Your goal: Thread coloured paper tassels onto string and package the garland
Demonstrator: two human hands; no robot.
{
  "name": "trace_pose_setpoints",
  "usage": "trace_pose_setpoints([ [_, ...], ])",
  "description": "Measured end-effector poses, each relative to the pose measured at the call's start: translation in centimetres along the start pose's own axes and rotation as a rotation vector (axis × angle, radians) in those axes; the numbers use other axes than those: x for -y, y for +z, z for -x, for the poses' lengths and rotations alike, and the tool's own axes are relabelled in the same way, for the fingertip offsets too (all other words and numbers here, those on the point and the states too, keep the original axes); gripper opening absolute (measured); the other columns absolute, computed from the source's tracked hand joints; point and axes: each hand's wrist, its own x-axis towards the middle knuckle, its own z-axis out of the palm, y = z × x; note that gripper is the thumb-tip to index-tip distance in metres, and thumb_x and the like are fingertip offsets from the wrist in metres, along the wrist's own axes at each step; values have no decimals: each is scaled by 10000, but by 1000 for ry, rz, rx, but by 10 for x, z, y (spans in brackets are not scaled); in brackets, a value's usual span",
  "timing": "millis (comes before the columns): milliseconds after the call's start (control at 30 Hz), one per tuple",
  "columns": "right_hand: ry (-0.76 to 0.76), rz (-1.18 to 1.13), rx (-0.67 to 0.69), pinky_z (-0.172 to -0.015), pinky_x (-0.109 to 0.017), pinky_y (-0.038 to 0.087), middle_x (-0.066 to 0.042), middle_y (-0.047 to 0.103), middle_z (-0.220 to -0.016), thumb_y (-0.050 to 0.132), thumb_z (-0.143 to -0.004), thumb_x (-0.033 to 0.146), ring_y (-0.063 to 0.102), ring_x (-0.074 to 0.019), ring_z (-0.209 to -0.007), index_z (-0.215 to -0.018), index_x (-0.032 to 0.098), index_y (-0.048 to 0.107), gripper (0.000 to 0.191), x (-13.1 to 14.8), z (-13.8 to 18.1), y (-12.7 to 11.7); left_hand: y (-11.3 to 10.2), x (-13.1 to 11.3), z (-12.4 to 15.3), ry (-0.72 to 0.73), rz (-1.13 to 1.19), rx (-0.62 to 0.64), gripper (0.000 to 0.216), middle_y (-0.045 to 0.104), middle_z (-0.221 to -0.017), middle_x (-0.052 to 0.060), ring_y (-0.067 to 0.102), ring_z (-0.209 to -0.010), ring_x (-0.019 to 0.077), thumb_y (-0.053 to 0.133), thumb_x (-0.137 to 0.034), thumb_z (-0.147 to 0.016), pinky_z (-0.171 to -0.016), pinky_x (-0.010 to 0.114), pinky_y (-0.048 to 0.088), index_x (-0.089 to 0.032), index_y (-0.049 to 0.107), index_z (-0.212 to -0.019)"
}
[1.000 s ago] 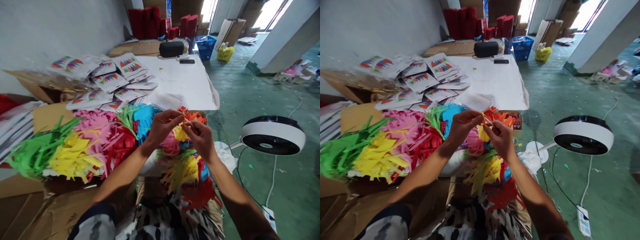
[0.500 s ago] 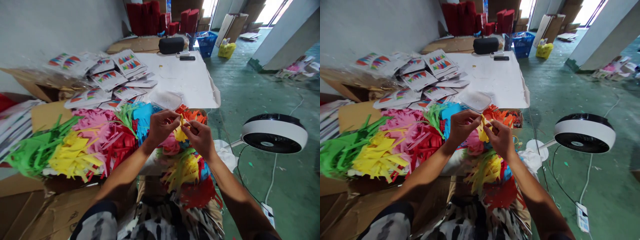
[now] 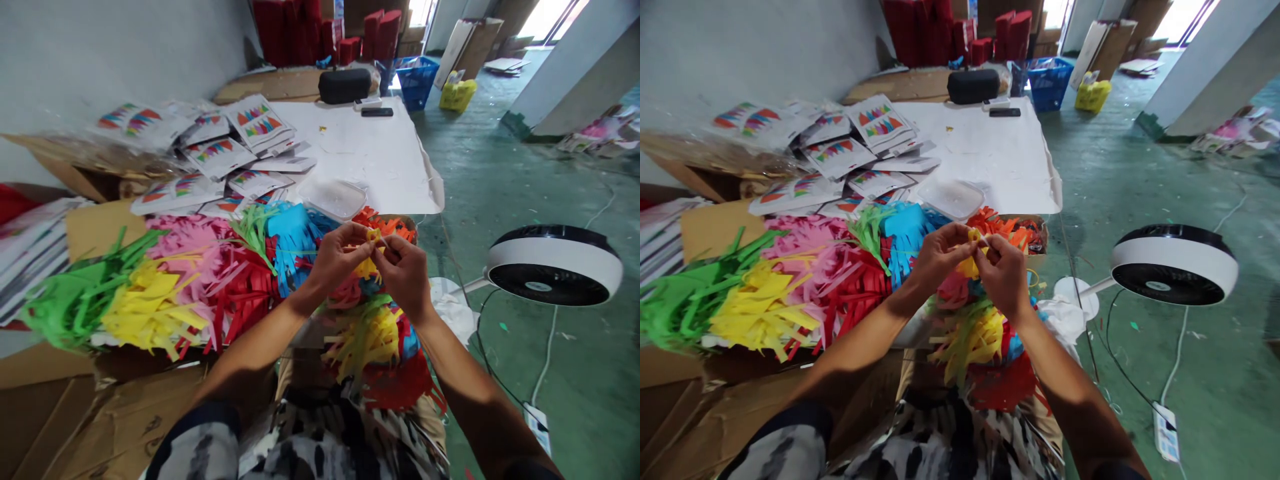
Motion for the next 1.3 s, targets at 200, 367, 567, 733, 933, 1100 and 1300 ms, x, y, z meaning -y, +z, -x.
trace_pose_setpoints([
  [200, -51, 112, 7, -516, -282, 264, 68, 394, -632, 622, -1017, 393, 341, -105, -549, -1023, 193, 720, 223, 7, 4, -8, -7, 0, -7, -5, -33, -89, 343, 751, -835, 31, 721, -750, 156, 900, -418, -739, -665, 243, 558, -161, 717, -874],
  [367, -249, 267, -91, -627, -292, 380, 11, 583, -734, 544, -1061, 281, 491, -113, -638, -895, 187, 682, 235, 13, 6, -11, -13, -3, -11, -26, -74, -111, 305, 761, -781, 30, 719, -710, 157, 895, -375, -733, -627, 235, 555, -153, 737, -869],
  [567, -347, 409, -35, -683, -322, 397, -14, 598, -748, 536, -1047, 236, 550, -153, -709, -807, 202, 608, 253, 11, 3, -7, -9, 1, -6, 54, -192, -104, 266, 775, -809, 32, 736, -696, 153, 851, -386, -790, -624, 238, 582, -164, 732, -874],
  [733, -306, 407, -40, -696, -327, 398, -20, 620, -753, 509, -1063, 264, 567, -158, -710, -807, 207, 596, 276, 9, 3, -5, -7, 0, 1, 211, -423, -103, 178, 791, -836, 20, 763, -714, 153, 795, -344, -873, -663, 245, 593, -186, 718, -900],
  [933, -244, 398, -59, -606, -305, 345, 32, 519, -648, 518, -1038, 290, 464, -123, -582, -806, 214, 549, 246, 5, 3, -7, -16, 1, 7, 478, -749, 42, 66, 816, -943, 29, 778, -876, 180, 748, -227, -929, -786, 295, 584, -217, 742, -994],
  [1100, -179, 261, -34, -515, -275, 298, 84, 427, -590, 549, -1003, 268, 378, -97, -499, -937, 209, 596, 100, 4, 5, -11, -23, -9, 7, 502, -619, 170, 131, 821, -1038, 42, 769, -985, 184, 701, -175, -945, -895, 333, 591, -227, 767, -1045],
  [1300, -198, 252, -9, -569, -282, 338, 68, 457, -631, 580, -980, 243, 398, -97, -548, -916, 208, 632, 89, 8, 6, -10, -12, -10, -1, 301, -335, 46, 194, 823, -949, 46, 769, -864, 169, 764, -376, -944, -784, 296, 605, -213, 789, -1046],
])
